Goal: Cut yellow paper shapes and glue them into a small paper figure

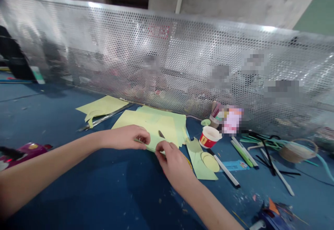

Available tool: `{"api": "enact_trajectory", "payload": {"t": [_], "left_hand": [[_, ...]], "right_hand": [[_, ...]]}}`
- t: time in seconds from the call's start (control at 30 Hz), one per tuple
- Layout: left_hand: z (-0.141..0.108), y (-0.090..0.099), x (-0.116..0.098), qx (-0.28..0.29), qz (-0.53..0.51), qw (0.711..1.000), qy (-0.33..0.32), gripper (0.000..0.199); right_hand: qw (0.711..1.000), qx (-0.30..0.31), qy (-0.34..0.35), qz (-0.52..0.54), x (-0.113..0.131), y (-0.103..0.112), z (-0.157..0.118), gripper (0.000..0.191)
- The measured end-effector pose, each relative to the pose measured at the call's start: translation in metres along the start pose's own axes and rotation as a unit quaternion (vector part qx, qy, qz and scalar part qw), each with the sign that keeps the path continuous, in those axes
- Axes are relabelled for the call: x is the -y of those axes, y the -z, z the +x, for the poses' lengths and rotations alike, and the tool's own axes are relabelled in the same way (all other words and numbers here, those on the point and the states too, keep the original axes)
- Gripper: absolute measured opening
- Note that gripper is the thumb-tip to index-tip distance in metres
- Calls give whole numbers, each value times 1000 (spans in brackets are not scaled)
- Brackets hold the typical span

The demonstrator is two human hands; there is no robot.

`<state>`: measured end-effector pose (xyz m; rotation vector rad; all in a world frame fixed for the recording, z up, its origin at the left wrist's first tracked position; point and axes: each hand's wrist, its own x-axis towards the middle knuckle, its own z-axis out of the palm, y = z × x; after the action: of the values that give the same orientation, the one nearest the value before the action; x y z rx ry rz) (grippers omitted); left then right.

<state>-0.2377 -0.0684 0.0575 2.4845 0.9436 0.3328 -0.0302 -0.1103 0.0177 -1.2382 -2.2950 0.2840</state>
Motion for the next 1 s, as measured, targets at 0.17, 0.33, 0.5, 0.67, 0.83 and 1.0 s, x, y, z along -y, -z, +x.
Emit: {"api": "enact_trajectory", "payload": {"t": [0.17,0.33,0.5,0.67,0.83,1.0], "left_hand": [[14,9,-15,-80,39,995,-39,6],[21,5,-27,-154,39,987,-31,16],[24,-4,-27,-198,44,978,-51,25],[20,4,-30,-316,42,947,30,39],[10,24,-22,-72,-324,918,218,77],[16,0,-41,-7,-522,853,13,56]], "right_hand": [[996,-19,-59,58,-3,25,8,19],[993,-116,1,-14,-13,37,11,14],[981,-152,76,-90,-17,35,9,14],[964,-203,100,-143,-17,36,7,14],[915,-326,97,-219,-15,50,5,16],[897,-319,136,-273,-11,48,-2,20]]}}
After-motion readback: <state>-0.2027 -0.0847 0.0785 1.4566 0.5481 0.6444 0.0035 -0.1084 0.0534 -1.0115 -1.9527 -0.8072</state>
